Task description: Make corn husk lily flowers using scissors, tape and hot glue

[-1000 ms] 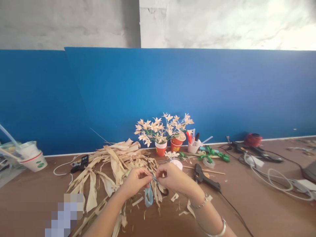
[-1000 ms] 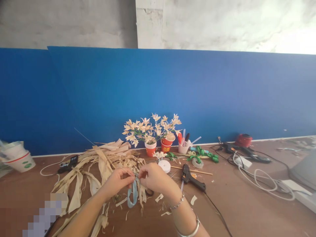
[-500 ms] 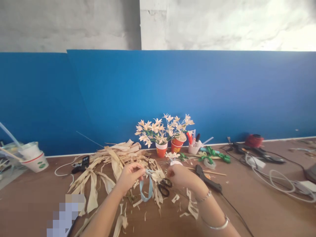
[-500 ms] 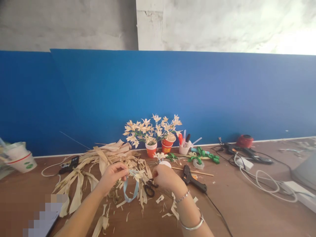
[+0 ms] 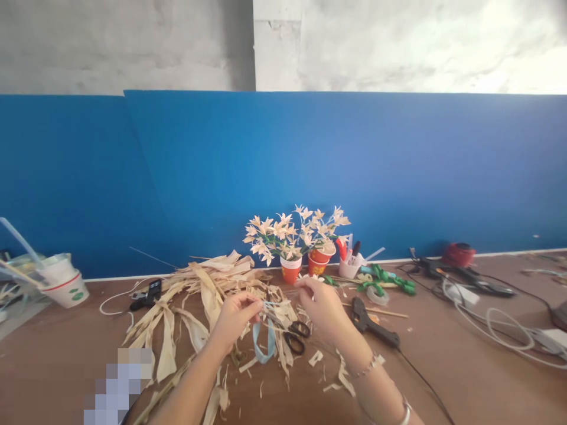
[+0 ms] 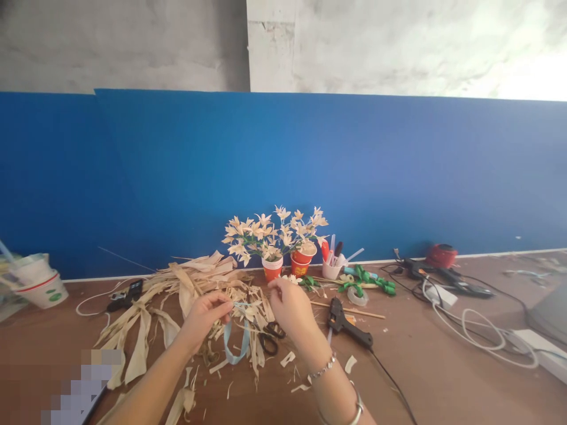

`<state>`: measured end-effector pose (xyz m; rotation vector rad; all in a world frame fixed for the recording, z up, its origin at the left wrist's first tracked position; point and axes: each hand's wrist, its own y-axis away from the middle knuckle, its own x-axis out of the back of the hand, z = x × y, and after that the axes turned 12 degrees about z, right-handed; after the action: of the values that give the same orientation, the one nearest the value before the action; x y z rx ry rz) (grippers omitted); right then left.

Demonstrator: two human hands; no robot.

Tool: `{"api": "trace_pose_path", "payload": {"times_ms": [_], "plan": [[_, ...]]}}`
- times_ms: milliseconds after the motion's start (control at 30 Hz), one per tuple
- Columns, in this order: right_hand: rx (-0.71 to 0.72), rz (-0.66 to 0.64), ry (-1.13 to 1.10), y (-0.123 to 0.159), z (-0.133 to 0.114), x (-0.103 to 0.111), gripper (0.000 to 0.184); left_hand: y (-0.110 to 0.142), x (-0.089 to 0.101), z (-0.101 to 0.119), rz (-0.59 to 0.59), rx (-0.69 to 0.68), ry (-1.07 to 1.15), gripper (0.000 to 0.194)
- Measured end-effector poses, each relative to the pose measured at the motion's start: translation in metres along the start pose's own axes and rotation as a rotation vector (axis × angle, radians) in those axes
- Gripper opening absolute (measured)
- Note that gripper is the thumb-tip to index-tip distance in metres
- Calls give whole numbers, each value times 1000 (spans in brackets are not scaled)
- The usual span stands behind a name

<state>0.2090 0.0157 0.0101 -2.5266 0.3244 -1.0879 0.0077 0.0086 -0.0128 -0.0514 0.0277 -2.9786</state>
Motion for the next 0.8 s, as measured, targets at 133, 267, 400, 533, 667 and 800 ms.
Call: {"api": "trace_pose_path", "payload": {"times_ms": [133, 267, 400, 533, 667, 800], "plan": [[272, -16, -130, 8, -20, -10, 19, 0, -5, -5, 5, -4, -14, 19], [444, -8, 19, 18, -28, -28, 15, -1, -7, -11, 14, 7, -4, 19], [492, 68, 88, 21, -22, -40, 12, -1, -8, -15, 18, 62, 17, 20], [523, 131, 86, 21, -17, -45, 11, -2, -9, -16, 9, 76, 36, 21], [547, 133, 48, 20, -14, -45, 15, -4, -6, -14, -11, 17, -56, 18], [523, 85, -35, 16, -14, -39, 15, -7, 0, -10, -57, -42, -163, 19]]}}
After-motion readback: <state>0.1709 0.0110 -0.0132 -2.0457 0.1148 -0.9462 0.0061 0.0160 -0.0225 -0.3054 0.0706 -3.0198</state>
